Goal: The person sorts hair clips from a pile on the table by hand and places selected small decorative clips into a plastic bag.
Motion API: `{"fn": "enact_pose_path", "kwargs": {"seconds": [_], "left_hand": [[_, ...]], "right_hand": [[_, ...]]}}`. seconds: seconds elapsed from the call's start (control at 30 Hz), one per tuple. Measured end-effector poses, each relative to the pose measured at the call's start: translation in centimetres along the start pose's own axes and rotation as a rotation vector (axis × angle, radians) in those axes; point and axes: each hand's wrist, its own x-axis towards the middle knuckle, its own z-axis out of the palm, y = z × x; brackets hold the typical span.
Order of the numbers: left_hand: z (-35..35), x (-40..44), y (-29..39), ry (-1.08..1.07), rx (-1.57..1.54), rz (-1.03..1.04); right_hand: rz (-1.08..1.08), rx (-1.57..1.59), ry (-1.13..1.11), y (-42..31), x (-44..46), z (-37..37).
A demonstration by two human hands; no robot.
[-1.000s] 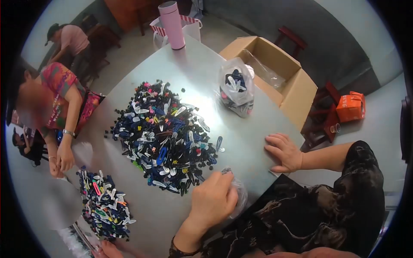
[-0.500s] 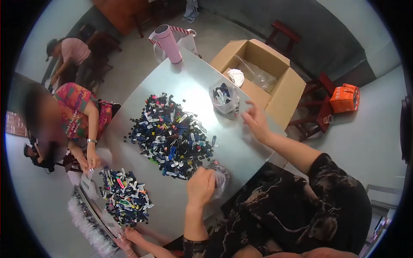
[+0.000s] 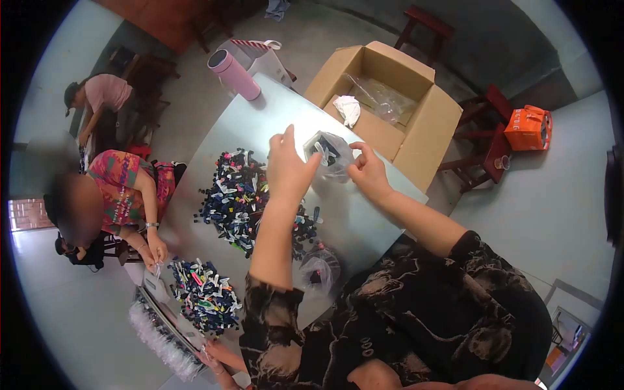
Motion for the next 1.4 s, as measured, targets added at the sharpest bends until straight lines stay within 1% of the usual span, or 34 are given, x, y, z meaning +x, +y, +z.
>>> {"fn": "enact_pose_path", "kwargs": {"seconds": [0.03, 0.1, 0.13, 0.2, 0.23, 0.3, 0.37, 0.4, 0.43, 0.47, 0.5, 0.53, 0.6, 0.67, 0.73, 0.8, 0.87, 0.93, 1.0, 1.07, 1.13, 1.17, 1.2, 1.27, 1.33, 1.4], "left_hand": [[1.6, 1.1, -0.6, -0.009, 0.001, -0.004], [4.1, 2.5, -1.3, -0.363, 0.104, -0.077], [4.6, 2.5, -1.4, -0.372, 0.107, -0.081], [5.2, 2.1, -2.0, -0.279, 0.158, -0.079], [4.2, 2.2, -1.6, -0.28, 0.161, -0.081], [1.2, 1.3, -0.4, -0.178, 0.147, -0.016], [1.0, 0.1, -2.1, -0.178, 0.113, 0.015], [0.7, 0.2, -2.3, -0.169, 0.082, 0.045], [0.5, 0.3, -2.4, -0.166, 0.083, 0.053], [0.4, 0.1, -2.5, -0.138, 0.007, -0.002], [0.3, -0.1, -2.4, -0.116, -0.07, -0.064], [0.3, 0.0, -2.6, -0.123, -0.073, -0.069], [0.3, 1.0, -3.4, -0.105, -0.039, -0.106], [-0.2, 2.3, -4.5, -0.081, -0.035, -0.096], [-0.7, 3.9, -5.5, -0.052, -0.012, -0.096], [-1.0, 5.5, -6.5, -0.021, 0.019, -0.099], [-1.2, 6.8, -7.3, 0.014, 0.065, -0.119], [-1.6, 7.8, -8.2, -0.122, -0.008, -0.242], [-2.3, 6.7, -8.9, -0.104, -0.047, -0.261], [-3.2, 4.4, -9.9, -0.099, -0.082, -0.284], [-5.3, 0.0, -11.1, 0.004, -0.098, -0.33], [-6.1, -2.9, -12.0, 0.044, -0.121, -0.404], [-6.5, -6.2, -12.9, 0.084, -0.143, -0.481], [-7.4, -12.7, -13.1, 0.15, -0.183, -0.713], [-6.2, -22.2, -17.0, -0.003, -0.097, -0.936], [-6.8, -26.4, -12.8, -0.122, -0.367, -1.189]], "right_hand": [[-0.013, -0.013, -0.018, -0.5, -0.2, -0.5], [-0.018, -0.023, -0.041, -0.5, -0.1, -1.2], [-0.02, -0.015, -0.053, -0.5, 0.0, -1.5], [-0.019, -0.004, -0.066, -0.6, 0.0, -2.2], [-0.052, 0.018, -0.073, -2.3, 0.0, -3.0], [-0.075, 0.037, -0.076, -3.2, 0.3, -3.8], [-0.147, -0.025, -0.184, -3.5, 0.7, -3.9], [-0.15, -0.022, -0.178, -3.7, 1.1, -3.9], [-0.206, -0.052, -0.182, -3.9, 1.5, -3.9], [-0.253, -0.084, -0.186, -3.9, 1.6, -3.9], [-0.242, -0.086, -0.184, -4.0, 1.8, -3.6], [-0.234, -0.055, -0.195, -4.2, 2.5, -3.1], [-0.238, -0.022, -0.227, -4.5, 4.1, -2.7], [-0.237, 0.032, -0.203, -5.6, 4.8, -1.2], [-0.247, 0.065, -0.26, -6.3, 6.0, -0.1], [-0.279, 0.027, -0.183, -7.6, 7.1, 0.7], [-0.307, 0.056, -0.153, -7.9, 8.1, 1.9], [-0.287, 0.004, -0.187, -8.0, 9.3, 2.7], [-0.127, -0.043, -0.256, -7.0, 10.7, 3.5], [-0.124, -0.062, -0.299, -5.2, 11.1, 3.5], [-0.175, -0.048, -0.204, -5.8, 10.0, 2.9], [-0.2, -0.139, -0.185, -6.5, 8.6, 2.1], [-0.196, -0.143, -0.202, -5.6, 7.2, 1.8], [-0.425, -0.201, -0.296, -2.4, 3.9, 1.7], [-0.419, -0.411, -0.587, 0.1, 0.1, 1.4], [-0.418, -0.406, -0.806, 1.9, -3.2, 1.5]]}}
